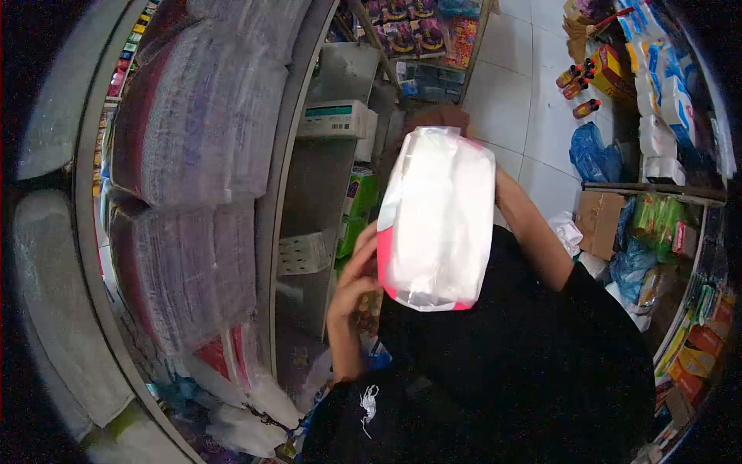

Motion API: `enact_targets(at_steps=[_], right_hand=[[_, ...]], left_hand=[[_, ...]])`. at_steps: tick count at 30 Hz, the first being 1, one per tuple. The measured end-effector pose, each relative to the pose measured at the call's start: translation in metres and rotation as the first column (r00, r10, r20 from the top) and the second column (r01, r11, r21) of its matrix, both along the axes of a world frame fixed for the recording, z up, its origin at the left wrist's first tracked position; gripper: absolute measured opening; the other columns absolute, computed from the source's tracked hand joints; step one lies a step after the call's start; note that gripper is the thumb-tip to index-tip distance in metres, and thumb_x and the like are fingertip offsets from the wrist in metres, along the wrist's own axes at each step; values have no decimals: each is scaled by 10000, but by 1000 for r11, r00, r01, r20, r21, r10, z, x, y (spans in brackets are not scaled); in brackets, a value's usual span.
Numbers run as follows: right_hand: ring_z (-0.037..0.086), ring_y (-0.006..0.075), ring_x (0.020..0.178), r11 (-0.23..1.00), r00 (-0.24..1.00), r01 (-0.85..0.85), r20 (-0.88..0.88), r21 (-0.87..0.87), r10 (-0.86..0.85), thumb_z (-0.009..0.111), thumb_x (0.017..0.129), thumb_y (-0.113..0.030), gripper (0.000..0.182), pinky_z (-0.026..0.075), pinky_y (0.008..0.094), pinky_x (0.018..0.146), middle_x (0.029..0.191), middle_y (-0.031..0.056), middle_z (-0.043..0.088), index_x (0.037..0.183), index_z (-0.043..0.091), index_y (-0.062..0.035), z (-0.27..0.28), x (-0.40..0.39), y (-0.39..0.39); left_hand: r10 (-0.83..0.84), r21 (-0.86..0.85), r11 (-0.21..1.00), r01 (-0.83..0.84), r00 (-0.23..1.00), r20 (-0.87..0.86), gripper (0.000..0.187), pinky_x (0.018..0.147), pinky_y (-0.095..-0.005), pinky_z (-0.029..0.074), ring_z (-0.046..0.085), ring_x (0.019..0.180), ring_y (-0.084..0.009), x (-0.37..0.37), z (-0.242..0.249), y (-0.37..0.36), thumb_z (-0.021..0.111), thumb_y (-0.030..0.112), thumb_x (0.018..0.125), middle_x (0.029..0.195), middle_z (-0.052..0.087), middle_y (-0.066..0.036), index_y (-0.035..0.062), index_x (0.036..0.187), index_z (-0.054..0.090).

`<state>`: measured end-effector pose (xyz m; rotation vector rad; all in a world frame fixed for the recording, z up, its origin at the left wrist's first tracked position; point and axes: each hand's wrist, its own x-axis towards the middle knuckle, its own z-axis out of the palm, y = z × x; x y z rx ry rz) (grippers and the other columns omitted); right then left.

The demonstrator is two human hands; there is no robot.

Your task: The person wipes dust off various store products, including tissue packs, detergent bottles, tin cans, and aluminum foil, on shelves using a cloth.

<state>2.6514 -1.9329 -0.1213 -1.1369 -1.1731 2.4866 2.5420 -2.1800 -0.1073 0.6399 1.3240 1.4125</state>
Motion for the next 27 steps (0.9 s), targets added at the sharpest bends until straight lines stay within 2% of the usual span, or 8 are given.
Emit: enact_targets(at_steps=[4,6,8,10,12,14,22,27], right_hand=[[569,155,818,971,907,-203,-398,-126,138,478,817,-229,319,460,292,742,937,77,589,1061,533,-30,-41,-36,0],[548,144,831,950,839,-217,-455,225,299,488,817,-247,327,452,298,742,967,87,581,1050,533,-22,-25,-45,-9],[489,127,785,975,956,-183,-209,127,207,496,807,-300,336,400,265,723,845,95,556,973,562,-15,-24,-55,-25],[511,87,798,889,906,-310,-179,336,384,496,824,-238,253,421,239,666,888,56,569,900,577,-10,-18,-55,-32],[479,70,731,785,895,-327,-94,527,436,496,828,-266,277,391,229,625,825,31,552,871,574,-4,-1,-49,-44],[468,69,719,716,870,-443,67,539,488,502,824,-285,297,382,221,629,798,19,541,861,571,1,5,-52,-57],[493,308,936,740,782,-61,-428,670,453,461,835,-242,276,370,355,823,1036,169,504,938,536,3,48,-31,-100],[520,296,749,238,741,210,-313,948,594,568,710,-187,154,401,373,627,899,139,531,739,564,-36,86,-16,-64]], left_hand=[[54,-69,996,-49,997,64,569,917,-330,311,304,1160,-206,-4,17,7,507,369,679,1230,305,-80,-16,1096,467],[119,-177,978,-107,991,55,519,882,-331,342,337,1133,-193,-7,19,0,482,363,745,1212,343,-76,-21,1093,468],[404,-393,847,-358,914,38,409,787,-296,379,497,901,-166,-11,27,5,373,317,866,1015,532,-101,-18,1058,509],[133,-491,800,-345,899,-417,406,781,-285,385,510,861,-155,-39,19,5,378,323,867,981,550,-104,-21,1019,531],[412,-217,823,-526,814,-410,378,785,-287,387,514,884,-169,-49,4,20,367,294,873,977,552,-115,-21,993,539],[416,-164,882,-443,893,-172,338,797,-275,384,523,888,-184,-84,-29,25,366,246,869,975,553,-122,-23,971,542],[99,-84,994,-70,906,411,347,825,-295,382,516,924,-191,-66,-50,74,390,267,859,1010,538,-140,-9,1039,497],[-251,-90,943,321,859,446,368,842,-308,380,512,947,-196,-62,-33,76,404,281,853,1032,528,-151,0,1082,469]])
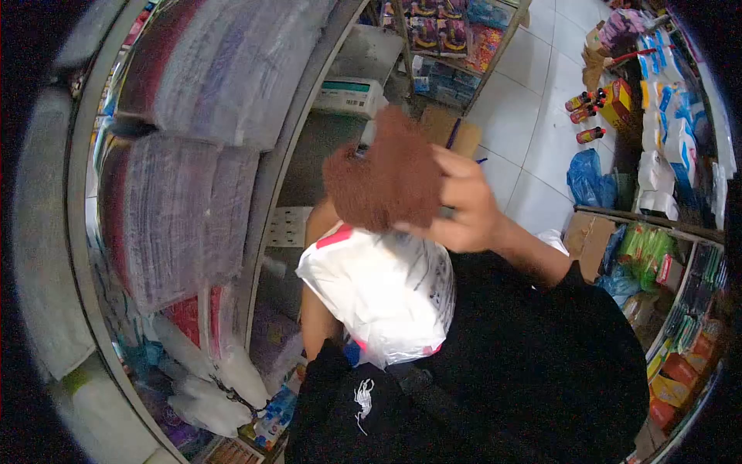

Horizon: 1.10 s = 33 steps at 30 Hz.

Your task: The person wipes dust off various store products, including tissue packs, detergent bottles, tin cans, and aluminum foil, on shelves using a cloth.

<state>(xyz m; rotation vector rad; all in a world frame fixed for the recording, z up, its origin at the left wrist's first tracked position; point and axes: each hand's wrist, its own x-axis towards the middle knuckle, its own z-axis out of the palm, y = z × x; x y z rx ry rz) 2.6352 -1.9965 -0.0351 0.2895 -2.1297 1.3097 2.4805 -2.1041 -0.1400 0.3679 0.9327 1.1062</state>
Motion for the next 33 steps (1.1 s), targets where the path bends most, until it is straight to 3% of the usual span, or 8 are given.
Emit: enact_targets(at_steps=[4,8,13,16,19,24,28,33], right_hand=[[495,247,639,948,962,-51,-238,314,131,601,617,-171,162,356,343,497,779,102,508,570,471,-86,22,12,-7],[495,241,631,856,833,-499,-197,135,517,634,526,-277,293,368,339,489,789,97,501,515,412,-87,31,28,-24],[487,233,701,745,795,-574,12,339,607,586,637,-352,275,394,327,553,703,73,462,654,462,-107,7,14,-53],[457,219,659,793,901,-319,-95,518,424,591,514,-274,244,378,327,530,619,44,387,581,438,-97,16,5,-52],[438,205,626,834,956,9,-250,551,155,570,459,-237,226,355,326,507,596,34,365,567,426,-101,26,-23,-33],[455,210,659,813,984,-51,-111,580,140,601,531,-311,273,353,342,522,661,48,416,608,441,-103,29,-28,-20],[452,201,735,792,925,-288,-56,539,375,611,553,-347,286,340,316,568,733,37,434,631,461,-117,23,4,-47],[454,203,893,759,897,-399,46,514,441,614,593,-375,289,351,321,631,909,35,501,695,506,-128,13,15,-52]], left_hand=[[-190,56,979,195,979,-77,391,857,-318,379,509,965,-199,-4,11,5,416,292,848,1050,521,-160,8,1115,446],[236,405,912,-61,887,-396,279,776,-261,417,551,866,-192,16,30,-10,386,183,852,972,562,-135,16,1020,534],[29,-89,996,-2,951,308,311,674,-292,461,571,761,-172,7,-3,4,429,237,843,874,595,-102,17,1048,512],[-85,-212,971,111,988,129,309,673,-318,457,557,804,-193,15,32,16,470,219,810,934,574,-102,33,1054,510],[371,298,912,-281,874,-313,392,727,-359,435,517,857,-200,67,96,-10,374,339,842,982,537,-90,54,1096,465],[294,218,956,-198,625,-723,443,857,-398,369,446,1024,-236,68,115,-38,386,345,835,1178,418,-118,66,1180,391],[498,350,856,-381,789,-359,334,750,-302,418,517,859,-179,67,97,-33,493,273,800,1022,521,-86,66,1062,494],[66,193,976,-101,982,180,279,733,-268,437,538,816,-156,13,-23,-20,465,171,832,986,544,-107,44,1077,501]])
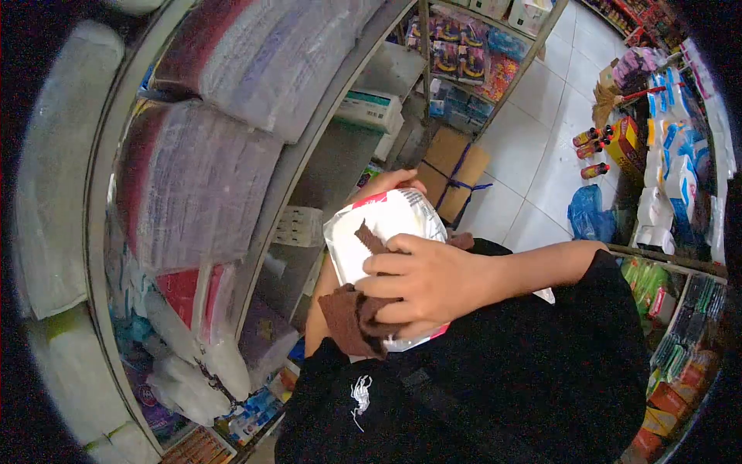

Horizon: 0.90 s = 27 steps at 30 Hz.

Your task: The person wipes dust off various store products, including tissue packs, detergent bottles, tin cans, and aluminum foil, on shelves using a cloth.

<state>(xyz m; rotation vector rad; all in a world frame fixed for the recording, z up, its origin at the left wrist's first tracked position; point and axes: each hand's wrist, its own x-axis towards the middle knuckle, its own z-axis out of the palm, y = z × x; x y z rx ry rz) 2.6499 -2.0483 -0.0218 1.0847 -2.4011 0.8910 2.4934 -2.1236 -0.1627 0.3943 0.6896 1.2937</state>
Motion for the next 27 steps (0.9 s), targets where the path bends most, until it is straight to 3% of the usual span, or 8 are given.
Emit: enact_targets(at_steps=[9,12,16,19,20,23,25,27], right_hand=[[448,315,1083,858,892,448,67,-251,-446,659,542,-186,258,398,415,787,986,147,518,683,509,-30,3,-49,31],[452,315,1082,856,907,411,238,-314,-348,666,519,-180,269,407,432,810,982,167,521,656,500,-19,-4,-49,26],[508,311,1003,925,939,343,19,-164,-344,667,509,-185,266,436,411,811,910,148,546,614,486,-22,3,-30,10],[502,320,997,968,965,152,244,-201,-101,629,571,-180,224,439,389,825,973,160,526,647,498,-15,-2,-7,-1],[481,325,1024,971,926,-3,365,-241,93,609,600,-189,216,428,388,845,1052,186,505,684,522,-10,-5,1,-2],[491,330,1006,920,920,-171,278,-353,278,595,613,-170,213,398,400,890,1078,163,507,711,512,0,-7,14,-16],[488,328,1015,913,906,-204,285,-354,313,611,603,-160,231,378,411,909,1117,169,488,738,527,7,-10,13,-21],[496,312,1023,934,957,-48,251,-353,145,657,582,-177,303,371,428,904,1063,167,524,819,572,-9,-7,15,-35]], left_hand=[[314,82,949,-305,940,-135,379,820,-328,395,476,956,-210,-2,-15,-24,439,240,833,1118,453,-111,48,1159,416],[348,106,936,-335,923,-163,414,849,-348,381,455,1003,-227,6,-23,-28,430,263,833,1162,423,-113,49,1186,387],[346,162,935,-314,908,-237,463,887,-375,363,427,1065,-251,21,-40,-33,418,293,834,1221,383,-114,51,1222,350],[384,212,917,-339,894,-232,514,910,-371,361,399,1119,-268,32,-10,-43,420,315,832,1253,362,-124,43,1254,308],[367,127,916,-381,923,120,412,908,-286,353,469,1005,-179,37,9,-40,440,205,829,1140,480,-71,31,1198,383],[433,260,895,-361,842,-321,420,907,-318,356,465,1006,-198,41,-6,-61,437,239,828,1137,473,-84,24,1186,388],[268,327,865,-380,902,338,422,902,-346,362,456,1029,-203,43,-49,-61,450,250,821,1145,467,-90,23,1172,396],[416,185,892,-412,909,19,543,834,-304,396,487,958,-170,61,-6,-77,382,415,832,1077,499,-76,-13,1166,392]])
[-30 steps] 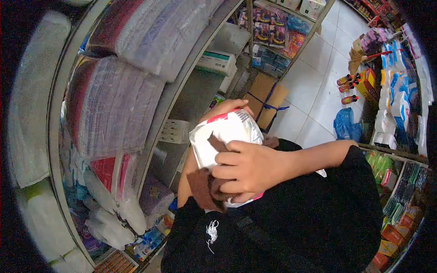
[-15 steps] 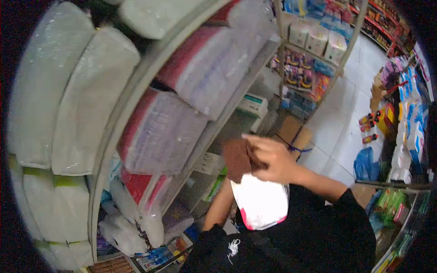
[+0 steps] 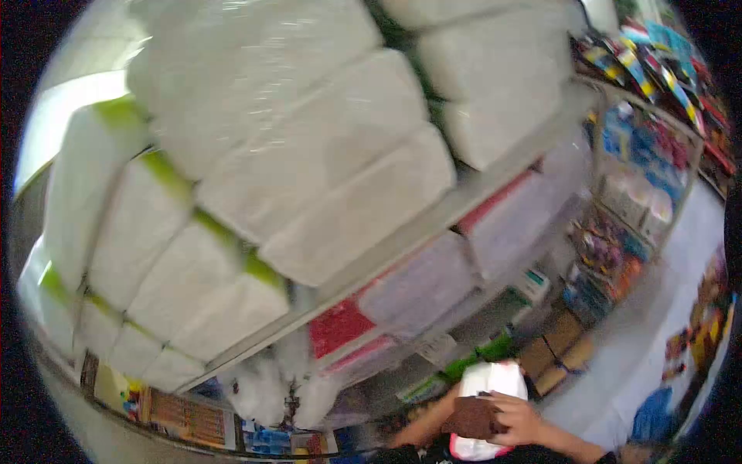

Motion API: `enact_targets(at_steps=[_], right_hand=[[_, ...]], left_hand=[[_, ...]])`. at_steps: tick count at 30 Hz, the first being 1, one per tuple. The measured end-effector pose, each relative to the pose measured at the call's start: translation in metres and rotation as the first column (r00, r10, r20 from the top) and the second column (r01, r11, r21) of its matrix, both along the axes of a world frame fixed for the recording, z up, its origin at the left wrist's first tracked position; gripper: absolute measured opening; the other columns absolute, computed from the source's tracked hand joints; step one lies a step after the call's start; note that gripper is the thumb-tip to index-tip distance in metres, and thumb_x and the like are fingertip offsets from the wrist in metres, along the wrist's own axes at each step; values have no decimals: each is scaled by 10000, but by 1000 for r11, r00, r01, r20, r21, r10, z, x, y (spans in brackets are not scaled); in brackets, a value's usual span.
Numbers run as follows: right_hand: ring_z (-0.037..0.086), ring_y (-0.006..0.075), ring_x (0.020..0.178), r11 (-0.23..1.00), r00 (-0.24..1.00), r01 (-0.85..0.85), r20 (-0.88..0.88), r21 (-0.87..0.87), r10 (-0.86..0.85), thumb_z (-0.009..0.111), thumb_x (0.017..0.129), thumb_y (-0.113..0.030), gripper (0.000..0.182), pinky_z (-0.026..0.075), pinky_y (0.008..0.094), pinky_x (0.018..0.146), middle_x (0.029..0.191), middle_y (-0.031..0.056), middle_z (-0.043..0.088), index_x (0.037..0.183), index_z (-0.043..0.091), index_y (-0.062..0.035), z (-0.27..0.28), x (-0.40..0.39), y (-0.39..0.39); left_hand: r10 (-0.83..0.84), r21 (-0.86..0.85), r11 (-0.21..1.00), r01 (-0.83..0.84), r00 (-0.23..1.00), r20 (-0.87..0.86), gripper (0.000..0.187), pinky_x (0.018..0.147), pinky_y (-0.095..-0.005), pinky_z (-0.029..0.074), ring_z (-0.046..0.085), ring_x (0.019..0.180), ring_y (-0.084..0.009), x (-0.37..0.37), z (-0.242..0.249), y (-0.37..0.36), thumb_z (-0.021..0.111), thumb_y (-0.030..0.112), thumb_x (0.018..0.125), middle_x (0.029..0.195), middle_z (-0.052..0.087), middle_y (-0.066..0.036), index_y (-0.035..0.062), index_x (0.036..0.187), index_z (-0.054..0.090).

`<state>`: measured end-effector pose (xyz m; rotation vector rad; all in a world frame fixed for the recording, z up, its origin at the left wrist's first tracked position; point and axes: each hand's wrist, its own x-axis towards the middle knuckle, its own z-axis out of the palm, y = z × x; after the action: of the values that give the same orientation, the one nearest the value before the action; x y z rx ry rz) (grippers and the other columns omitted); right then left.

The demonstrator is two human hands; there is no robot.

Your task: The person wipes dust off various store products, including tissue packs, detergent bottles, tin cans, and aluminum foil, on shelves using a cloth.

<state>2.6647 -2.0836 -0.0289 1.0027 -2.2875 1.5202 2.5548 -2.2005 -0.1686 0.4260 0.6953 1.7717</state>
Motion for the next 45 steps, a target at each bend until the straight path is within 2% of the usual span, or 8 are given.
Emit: enact_targets(at_steps=[5,13,21,22,33,38,42,45], right_hand=[[552,286,929,939,932,343,-131,24,-338,679,559,-156,324,406,403,830,914,182,574,837,591,-16,32,-8,-30],[448,117,593,755,620,609,739,-243,-262,530,766,-140,142,380,275,569,679,21,521,751,503,-1,-19,5,-139],[509,256,893,928,622,372,747,-19,-234,397,799,-244,355,359,291,800,932,173,567,911,550,57,-112,53,-196],[294,304,1190,976,527,199,829,93,-187,383,844,-348,485,238,327,972,1278,165,344,1179,419,0,-111,64,-197],[471,212,939,934,200,-320,975,160,-98,361,863,-297,341,363,309,801,1075,91,499,1088,500,-80,-181,90,-239],[316,302,1150,915,663,-354,742,194,100,418,840,-232,341,252,373,950,1221,168,380,1103,471,-21,-128,111,-240],[288,321,1178,737,598,-668,518,-100,612,396,858,-246,368,252,395,955,1260,170,348,1143,448,-19,-7,109,-239],[414,250,810,721,726,-688,48,81,686,376,858,-208,254,348,352,747,785,124,395,992,508,-37,-80,105,-246]], left_hand=[[282,-243,920,-307,950,-132,538,829,-303,398,490,953,-170,22,14,-62,381,415,834,1072,501,-78,-12,1161,396],[650,-363,655,-663,739,-178,530,821,-301,402,494,943,-169,96,52,-187,379,413,837,1064,505,-80,-10,1155,402],[779,-395,509,-765,604,-166,523,813,-300,406,499,934,-169,155,57,-263,377,412,839,1056,509,-81,-9,1148,408],[787,-403,497,-768,595,-163,522,812,-300,406,499,932,-168,161,58,-270,377,412,840,1056,510,-82,-8,1147,409],[765,-465,498,-732,623,-163,511,801,-297,411,505,919,-168,181,57,-300,375,410,844,1045,515,-84,-6,1138,417],[771,-474,489,-733,617,-158,507,796,-297,414,508,913,-167,191,58,-305,374,409,845,1040,518,-85,-5,1134,421],[792,-468,463,-753,588,-163,503,792,-296,416,510,909,-167,205,53,-303,373,408,847,1036,520,-86,-4,1130,424],[812,-471,444,-762,564,-147,500,789,-295,417,512,905,-167,213,54,-308,372,408,848,1033,521,-87,-3,1128,427]])
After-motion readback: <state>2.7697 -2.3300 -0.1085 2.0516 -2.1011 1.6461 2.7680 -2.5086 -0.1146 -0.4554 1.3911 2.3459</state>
